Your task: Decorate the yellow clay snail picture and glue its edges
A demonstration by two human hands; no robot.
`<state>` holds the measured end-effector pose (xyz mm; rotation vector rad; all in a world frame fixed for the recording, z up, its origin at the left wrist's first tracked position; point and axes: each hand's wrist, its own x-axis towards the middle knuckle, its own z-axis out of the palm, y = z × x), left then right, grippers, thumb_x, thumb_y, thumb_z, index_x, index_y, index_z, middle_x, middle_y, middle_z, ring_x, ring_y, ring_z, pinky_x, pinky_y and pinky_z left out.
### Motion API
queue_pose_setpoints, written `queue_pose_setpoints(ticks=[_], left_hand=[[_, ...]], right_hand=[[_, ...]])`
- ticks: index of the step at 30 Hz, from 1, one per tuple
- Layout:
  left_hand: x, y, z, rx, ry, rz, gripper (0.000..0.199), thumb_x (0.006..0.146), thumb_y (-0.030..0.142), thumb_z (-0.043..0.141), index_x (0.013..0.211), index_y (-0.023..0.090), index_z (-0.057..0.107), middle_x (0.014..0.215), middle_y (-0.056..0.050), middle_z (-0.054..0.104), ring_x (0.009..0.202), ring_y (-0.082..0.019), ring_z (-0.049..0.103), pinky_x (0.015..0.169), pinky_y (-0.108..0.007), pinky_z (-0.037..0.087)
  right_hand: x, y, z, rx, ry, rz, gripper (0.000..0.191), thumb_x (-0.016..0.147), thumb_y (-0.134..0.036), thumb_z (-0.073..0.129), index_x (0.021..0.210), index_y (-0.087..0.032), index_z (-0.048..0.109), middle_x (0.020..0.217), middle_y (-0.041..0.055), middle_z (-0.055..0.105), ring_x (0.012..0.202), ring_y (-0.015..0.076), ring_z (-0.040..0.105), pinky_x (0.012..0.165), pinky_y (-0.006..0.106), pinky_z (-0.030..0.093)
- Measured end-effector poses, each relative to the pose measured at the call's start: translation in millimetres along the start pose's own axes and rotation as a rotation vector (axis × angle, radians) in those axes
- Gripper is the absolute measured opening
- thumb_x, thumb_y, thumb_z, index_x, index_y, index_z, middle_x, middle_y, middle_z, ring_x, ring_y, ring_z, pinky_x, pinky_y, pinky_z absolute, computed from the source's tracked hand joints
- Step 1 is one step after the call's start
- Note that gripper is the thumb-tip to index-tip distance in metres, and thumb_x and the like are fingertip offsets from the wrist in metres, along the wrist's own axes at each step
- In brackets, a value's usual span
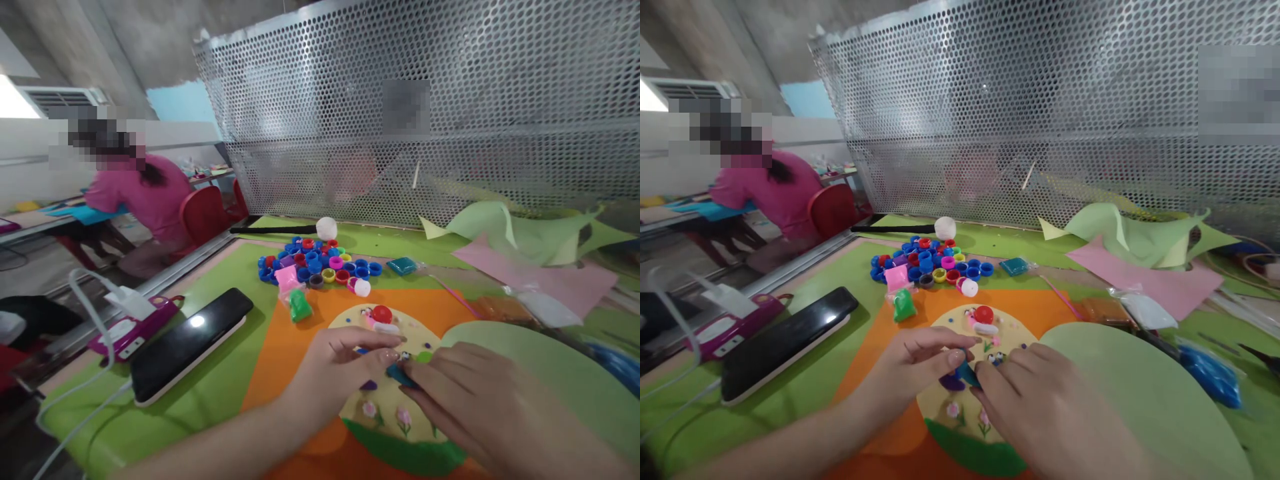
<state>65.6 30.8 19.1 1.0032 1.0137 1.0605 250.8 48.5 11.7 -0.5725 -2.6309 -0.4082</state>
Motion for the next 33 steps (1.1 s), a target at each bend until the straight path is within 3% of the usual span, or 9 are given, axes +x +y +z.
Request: queue_pose_setpoints(ticks=[7,12,16,22,24,29,33], left_hand=[[2.1,0.9,-2.7,0.055,-0.016,0.001,0.026,0.068,0.041,0.07,0.086,0.023,0.071,0.09,-0.004,0.064,0.076,-0.013,0.057,0.057,-0.017,0.046],[3.2,0.5,-4.8,0.062,0.021,0.015,0.038,0.065,0.041,0.073,0.099,0.024,0.066,0.077,-0.002,0.061,0.068,-0.011,0.055,0.057,-0.018,0.046],[5.8,-1.7,-6.2,0.074,0.008,0.002,0.03,0.066,0.042,0.071,0.085,0.019,0.07,0.074,-0.004,0.063,0.062,-0.01,0.053,0.055,-0.019,0.046],[5.2,0.6,-4.1,0.072,0.017,0.037,0.025,0.068,0.039,0.071,0.08,0.017,0.07,0.078,-0.004,0.066,0.065,-0.01,0.056,0.058,-0.018,0.044],[5.1,0.3,-3.2,0.067,0.006,0.022,0.027,0.067,0.039,0.072,0.08,0.017,0.07,0.077,-0.005,0.066,0.065,-0.011,0.057,0.058,-0.018,0.045],[6.4,-3.5,-3.7,0.048,-0.017,-0.011,0.026,0.066,0.038,0.073,0.083,0.018,0.07,0.079,-0.005,0.066,0.071,-0.013,0.059,0.058,-0.02,0.046],[5.2,-3.1,-5.7,0.034,-0.008,0.01,0.027,0.066,0.034,0.074,0.089,0.02,0.068,0.077,-0.003,0.065,0.072,-0.012,0.059,0.06,-0.019,0.045]], right_hand=[[6.7,1.8,-8.2,-0.048,0.005,-0.032,0.034,0.093,-0.007,0.023,0.079,-0.015,0.054,0.058,0.0007,0.052,0.047,0.0172,0.048,0.047,0.031,0.024],[2.6,6.1,-7.4,-0.055,-0.005,-0.007,0.033,0.093,-0.009,0.025,0.086,-0.016,0.056,0.063,0.0019,0.056,0.052,0.0172,0.051,0.049,0.03,0.027],[-5.8,10.0,0.9,-0.018,-0.034,-0.002,0.022,0.09,-0.009,0.032,0.085,-0.017,0.053,0.064,0.0018,0.053,0.054,0.0174,0.049,0.051,0.029,0.027],[-0.1,6.4,-3.8,-0.009,-0.075,0.012,0.028,0.093,-0.015,0.028,0.079,-0.018,0.052,0.061,0.0015,0.052,0.052,0.0193,0.049,0.049,0.031,0.027],[2.7,5.8,-7.3,0.0,-0.101,0.008,0.031,0.094,-0.016,0.028,0.075,-0.019,0.053,0.06,0.0009,0.053,0.052,0.0192,0.05,0.048,0.031,0.028],[5.2,6.1,-8.4,-0.021,-0.064,-0.015,0.038,0.083,0.0,0.024,0.075,-0.019,0.056,0.06,0.0012,0.055,0.051,0.0183,0.051,0.048,0.03,0.031],[7.8,-0.4,-5.6,0.068,-0.071,0.039,0.034,0.09,-0.008,0.029,0.066,-0.019,0.051,0.056,-0.0005,0.052,0.047,0.013,0.047,0.046,0.025,0.03]])
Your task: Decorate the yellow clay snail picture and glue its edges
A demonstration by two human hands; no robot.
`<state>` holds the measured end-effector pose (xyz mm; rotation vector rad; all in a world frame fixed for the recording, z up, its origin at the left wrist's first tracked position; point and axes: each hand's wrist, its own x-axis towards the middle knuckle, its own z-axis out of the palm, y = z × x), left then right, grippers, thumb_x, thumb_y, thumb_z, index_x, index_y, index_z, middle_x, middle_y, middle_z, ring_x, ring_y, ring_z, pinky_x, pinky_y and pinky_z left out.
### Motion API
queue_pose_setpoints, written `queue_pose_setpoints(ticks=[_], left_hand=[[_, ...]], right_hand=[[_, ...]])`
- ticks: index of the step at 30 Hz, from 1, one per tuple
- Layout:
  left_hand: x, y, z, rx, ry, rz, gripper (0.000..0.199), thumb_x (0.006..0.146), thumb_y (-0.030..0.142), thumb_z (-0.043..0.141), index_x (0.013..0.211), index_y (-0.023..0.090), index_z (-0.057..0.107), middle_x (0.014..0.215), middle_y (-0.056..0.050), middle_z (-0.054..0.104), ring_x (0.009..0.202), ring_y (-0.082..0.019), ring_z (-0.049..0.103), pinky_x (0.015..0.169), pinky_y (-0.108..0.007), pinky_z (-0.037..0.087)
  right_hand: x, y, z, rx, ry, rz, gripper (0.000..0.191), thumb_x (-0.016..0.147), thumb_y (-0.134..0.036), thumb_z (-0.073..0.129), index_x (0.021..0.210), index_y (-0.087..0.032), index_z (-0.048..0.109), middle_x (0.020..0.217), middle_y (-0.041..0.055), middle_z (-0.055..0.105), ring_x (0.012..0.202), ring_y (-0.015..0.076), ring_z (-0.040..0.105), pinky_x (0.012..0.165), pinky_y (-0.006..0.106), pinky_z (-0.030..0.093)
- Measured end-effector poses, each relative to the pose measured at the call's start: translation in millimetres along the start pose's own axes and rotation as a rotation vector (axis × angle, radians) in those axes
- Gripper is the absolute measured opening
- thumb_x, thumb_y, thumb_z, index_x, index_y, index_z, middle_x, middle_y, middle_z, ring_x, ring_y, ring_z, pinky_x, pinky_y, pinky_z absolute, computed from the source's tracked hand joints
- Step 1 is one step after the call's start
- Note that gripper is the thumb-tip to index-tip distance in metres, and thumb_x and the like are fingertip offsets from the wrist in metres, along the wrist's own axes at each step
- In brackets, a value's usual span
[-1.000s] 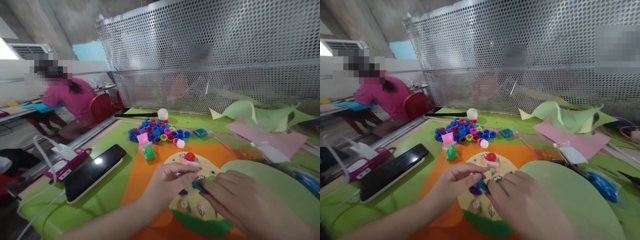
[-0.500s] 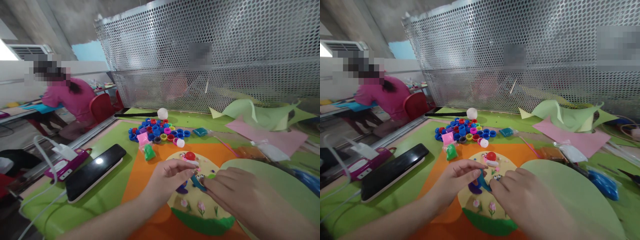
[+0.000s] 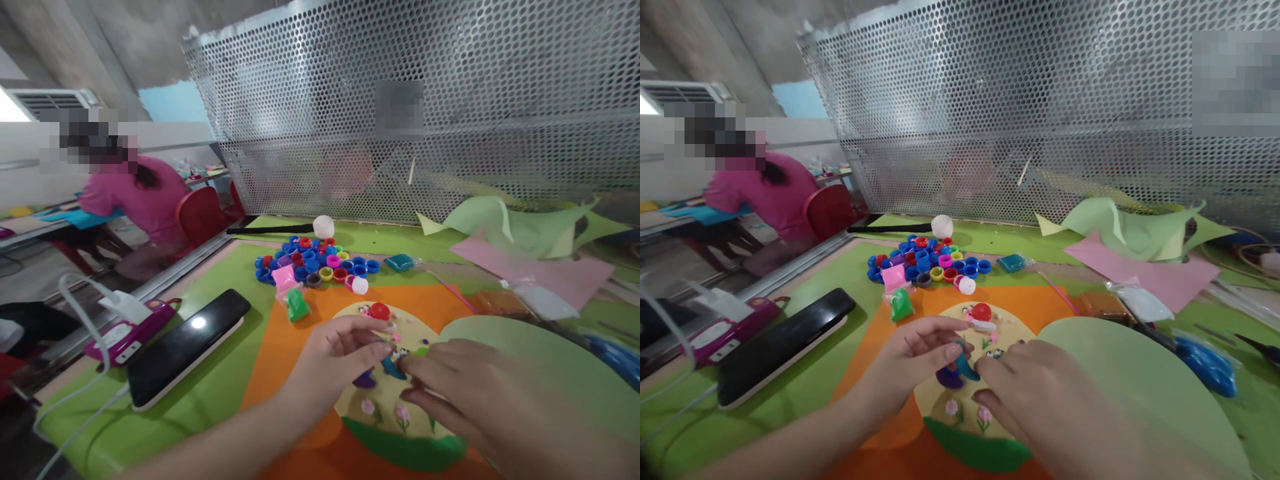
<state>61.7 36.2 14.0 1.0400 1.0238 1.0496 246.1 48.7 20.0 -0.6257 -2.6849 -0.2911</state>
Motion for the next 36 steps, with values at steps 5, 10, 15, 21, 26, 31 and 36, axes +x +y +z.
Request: queue_pose_setpoints(ticks=[5,10,15,21,26,31,36], left_hand=[[-3.4,0.2,1.4,-0.024,-0.055,-0.015,0.02,0.065,0.032,0.074,0.078,0.019,0.07,0.075,-0.003,0.067,0.067,-0.01,0.058,0.058,-0.018,0.045],[-4.2,1.0,4.8,-0.035,-0.086,-0.019,0.016,0.065,0.03,0.075,0.076,0.019,0.07,0.076,-0.002,0.067,0.069,-0.01,0.059,0.063,-0.019,0.045],[-2.5,2.8,4.7,-0.035,-0.101,-0.031,0.025,0.062,0.033,0.077,0.08,0.017,0.068,0.074,-0.003,0.066,0.068,-0.011,0.058,0.063,-0.022,0.045],[-2.2,1.0,2.6,-0.062,-0.138,-0.04,0.034,0.061,0.034,0.077,0.087,0.016,0.066,0.072,-0.002,0.063,0.068,-0.011,0.057,0.056,-0.019,0.044],[-2.5,3.6,3.8,-0.061,-0.116,-0.031,0.034,0.063,0.034,0.077,0.091,0.018,0.068,0.076,-0.002,0.065,0.072,-0.008,0.057,0.063,-0.016,0.045],[-1.7,5.3,5.1,-0.066,-0.086,-0.006,0.022,0.063,0.032,0.077,0.08,0.02,0.07,0.075,0.0,0.067,0.069,-0.007,0.059,0.063,-0.014,0.045],[-3.6,3.4,4.9,-0.005,-0.076,-0.004,0.014,0.067,0.03,0.074,0.076,0.021,0.071,0.078,-0.002,0.07,0.067,-0.007,0.06,0.059,-0.013,0.045]], right_hand=[[-5.5,-4.6,6.5,0.012,0.031,0.12,0.029,0.093,-0.028,0.04,0.069,-0.019,0.053,0.051,-0.0018,0.048,0.047,0.0114,0.046,0.046,0.022,0.031],[-7.4,1.8,5.1,0.094,-0.001,0.178,0.03,0.093,-0.03,0.042,0.068,-0.018,0.053,0.051,-0.0019,0.049,0.047,0.0111,0.047,0.045,0.021,0.031],[0.9,5.9,-2.3,0.25,-0.097,0.17,0.018,0.084,-0.017,0.053,0.066,-0.018,0.051,0.056,-0.0031,0.054,0.046,0.011,0.048,0.043,0.021,0.032],[0.9,5.7,-3.2,0.349,-0.18,0.195,0.019,0.075,-0.01,0.064,0.065,-0.018,0.05,0.059,-0.0044,0.055,0.047,0.0117,0.048,0.044,0.021,0.032],[-0.8,3.9,-3.6,0.304,-0.164,0.184,0.024,0.074,-0.015,0.067,0.062,-0.018,0.047,0.056,-0.0049,0.052,0.046,0.0113,0.045,0.043,0.021,0.028],[-2.0,6.0,-4.8,0.351,-0.252,0.256,0.018,0.081,-0.016,0.058,0.065,-0.019,0.049,0.06,-0.0043,0.055,0.05,0.0124,0.048,0.047,0.022,0.03],[-4.5,8.0,-1.2,0.341,-0.224,0.24,0.019,0.084,-0.021,0.057,0.067,-0.021,0.049,0.06,-0.0052,0.053,0.05,0.0131,0.047,0.046,0.024,0.028]])
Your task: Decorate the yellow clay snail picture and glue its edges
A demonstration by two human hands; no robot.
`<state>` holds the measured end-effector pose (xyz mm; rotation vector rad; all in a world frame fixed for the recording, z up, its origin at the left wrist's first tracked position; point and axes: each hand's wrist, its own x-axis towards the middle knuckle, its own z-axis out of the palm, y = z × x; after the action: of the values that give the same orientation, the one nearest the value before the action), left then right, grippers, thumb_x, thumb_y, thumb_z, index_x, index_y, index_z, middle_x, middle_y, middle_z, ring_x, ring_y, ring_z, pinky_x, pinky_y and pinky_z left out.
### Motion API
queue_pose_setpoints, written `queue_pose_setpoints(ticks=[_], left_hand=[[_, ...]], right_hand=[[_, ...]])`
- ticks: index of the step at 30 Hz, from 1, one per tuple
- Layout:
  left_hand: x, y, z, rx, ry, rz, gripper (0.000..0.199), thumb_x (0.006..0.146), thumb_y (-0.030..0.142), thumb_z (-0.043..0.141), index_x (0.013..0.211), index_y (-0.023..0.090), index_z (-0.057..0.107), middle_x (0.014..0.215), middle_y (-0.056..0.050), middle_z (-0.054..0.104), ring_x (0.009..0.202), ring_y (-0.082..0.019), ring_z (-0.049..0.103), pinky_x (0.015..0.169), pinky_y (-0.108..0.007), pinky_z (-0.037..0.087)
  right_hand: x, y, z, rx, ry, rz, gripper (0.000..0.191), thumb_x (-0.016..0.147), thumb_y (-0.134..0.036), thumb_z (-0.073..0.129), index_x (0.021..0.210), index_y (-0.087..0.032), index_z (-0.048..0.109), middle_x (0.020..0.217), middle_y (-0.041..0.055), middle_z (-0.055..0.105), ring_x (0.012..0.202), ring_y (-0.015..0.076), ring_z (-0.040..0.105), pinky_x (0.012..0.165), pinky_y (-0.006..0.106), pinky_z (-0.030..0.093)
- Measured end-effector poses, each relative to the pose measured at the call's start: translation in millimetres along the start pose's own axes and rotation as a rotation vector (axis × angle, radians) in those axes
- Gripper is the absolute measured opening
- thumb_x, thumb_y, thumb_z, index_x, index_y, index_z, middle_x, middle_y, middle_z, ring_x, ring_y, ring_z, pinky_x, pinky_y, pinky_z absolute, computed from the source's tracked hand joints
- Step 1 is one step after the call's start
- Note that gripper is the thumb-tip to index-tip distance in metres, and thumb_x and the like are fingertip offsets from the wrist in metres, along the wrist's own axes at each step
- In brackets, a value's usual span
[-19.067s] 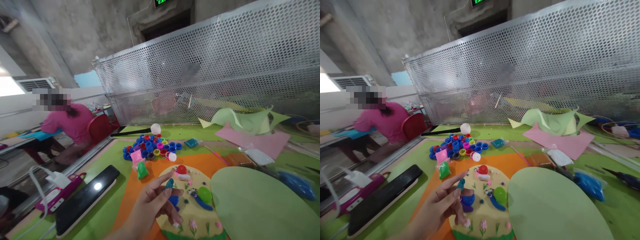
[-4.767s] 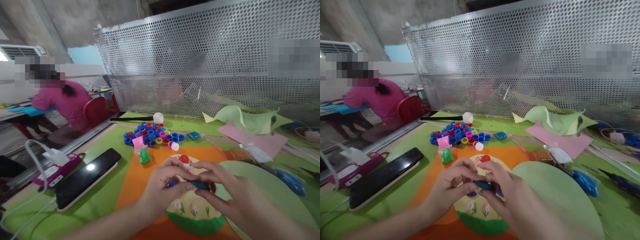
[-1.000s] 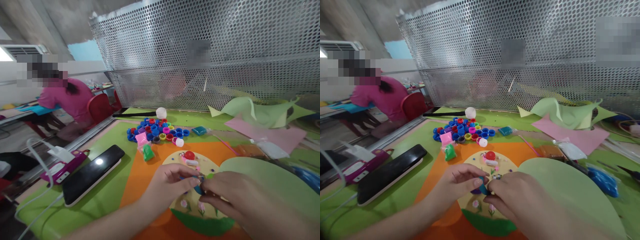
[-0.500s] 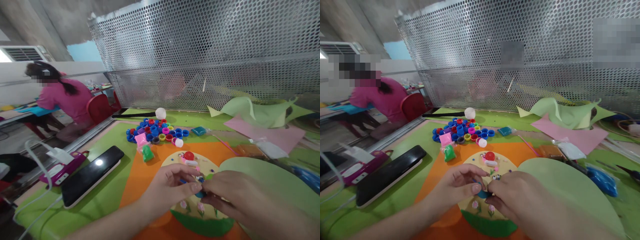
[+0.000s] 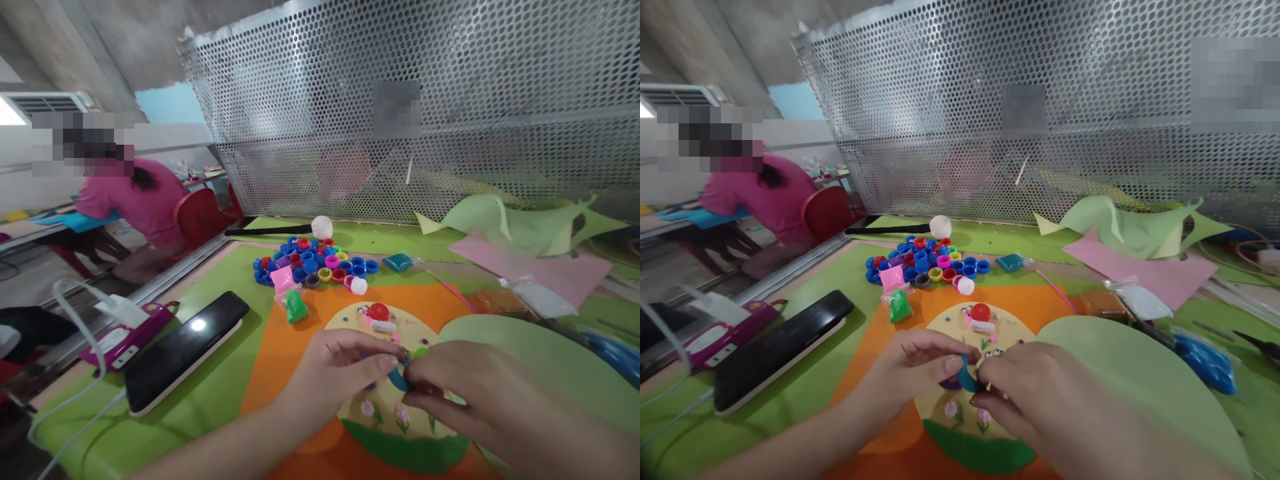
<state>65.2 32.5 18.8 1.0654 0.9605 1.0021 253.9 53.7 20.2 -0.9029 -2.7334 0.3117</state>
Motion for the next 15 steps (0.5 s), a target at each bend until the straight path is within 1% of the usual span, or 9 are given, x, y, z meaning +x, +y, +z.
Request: queue_pose_setpoints(ticks=[2,3,5,7,9,11,12,15], left_hand=[[-0.1,-0.3,-1.3,0.034,0.009,0.013,0.014,0.068,0.031,0.072,0.078,0.021,0.071,0.082,-0.003,0.07,0.069,-0.008,0.06,0.059,-0.014,0.046],[0.7,0.1,-2.8,0.053,0.016,0.024,0.015,0.069,0.032,0.071,0.079,0.021,0.071,0.082,-0.003,0.07,0.069,-0.009,0.061,0.059,-0.015,0.047],[4.8,2.4,-8.6,0.101,0.051,0.065,0.019,0.071,0.035,0.069,0.084,0.021,0.071,0.079,-0.002,0.069,0.064,-0.009,0.06,0.057,-0.017,0.047],[12.4,6.4,-18.9,0.165,0.116,0.134,0.023,0.072,0.036,0.067,0.09,0.021,0.069,0.075,-0.001,0.068,0.06,-0.008,0.057,0.057,-0.018,0.047],[22.5,10.8,-33.2,0.248,0.181,0.204,0.027,0.073,0.037,0.066,0.095,0.02,0.068,0.076,-0.001,0.067,0.062,-0.01,0.057,0.06,-0.02,0.047],[33.2,13.5,-49.1,0.34,0.249,0.244,0.025,0.077,0.036,0.063,0.092,0.016,0.067,0.08,-0.002,0.066,0.068,-0.011,0.057,0.064,-0.022,0.048],[38.3,13.9,-56.6,0.39,0.271,0.24,0.023,0.079,0.034,0.061,0.091,0.014,0.066,0.08,-0.002,0.065,0.068,-0.012,0.057,0.064,-0.024,0.048],[49.8,11.7,-72.4,0.524,0.274,0.21,0.019,0.084,0.029,0.057,0.089,0.012,0.062,0.082,-0.003,0.063,0.07,-0.013,0.059,0.07,-0.031,0.05]], right_hand=[[-0.4,-0.2,0.8,-0.01,0.005,-0.013,0.02,0.083,-0.023,0.059,0.066,-0.021,0.048,0.059,-0.0056,0.053,0.049,0.0132,0.047,0.044,0.024,0.029],[-0.6,-0.5,0.8,-0.018,0.015,-0.003,0.018,0.082,-0.024,0.061,0.068,-0.021,0.049,0.06,-0.0055,0.054,0.05,0.0138,0.05,0.045,0.024,0.031],[-0.9,-0.8,-0.1,-0.051,0.067,0.027,0.011,0.078,-0.027,0.065,0.079,-0.023,0.055,0.064,-0.0047,0.058,0.055,0.0167,0.056,0.047,0.025,0.036],[-0.2,0.3,-1.9,-0.07,0.094,0.083,0.019,0.077,-0.031,0.065,0.094,-0.024,0.058,0.071,-0.0021,0.063,0.063,0.0219,0.061,0.052,0.03,0.042],[2.0,3.5,-3.7,-0.064,0.064,0.153,0.022,0.08,-0.033,0.06,0.1,-0.023,0.059,0.076,0.0005,0.066,0.066,0.0251,0.062,0.054,0.033,0.044],[5.4,8.6,-4.7,-0.026,0.012,0.233,0.02,0.084,-0.033,0.053,0.099,-0.023,0.061,0.078,0.0006,0.067,0.065,0.0235,0.063,0.053,0.032,0.045],[7.7,11.7,-4.9,-0.009,0.0,0.261,0.019,0.085,-0.033,0.051,0.098,-0.024,0.061,0.078,-0.0002,0.067,0.064,0.0213,0.063,0.051,0.029,0.045],[18.6,21.4,-5.8,0.018,0.011,0.331,0.021,0.09,-0.036,0.044,0.098,-0.024,0.06,0.077,-0.002,0.066,0.063,0.016,0.062,0.05,0.024,0.045]])
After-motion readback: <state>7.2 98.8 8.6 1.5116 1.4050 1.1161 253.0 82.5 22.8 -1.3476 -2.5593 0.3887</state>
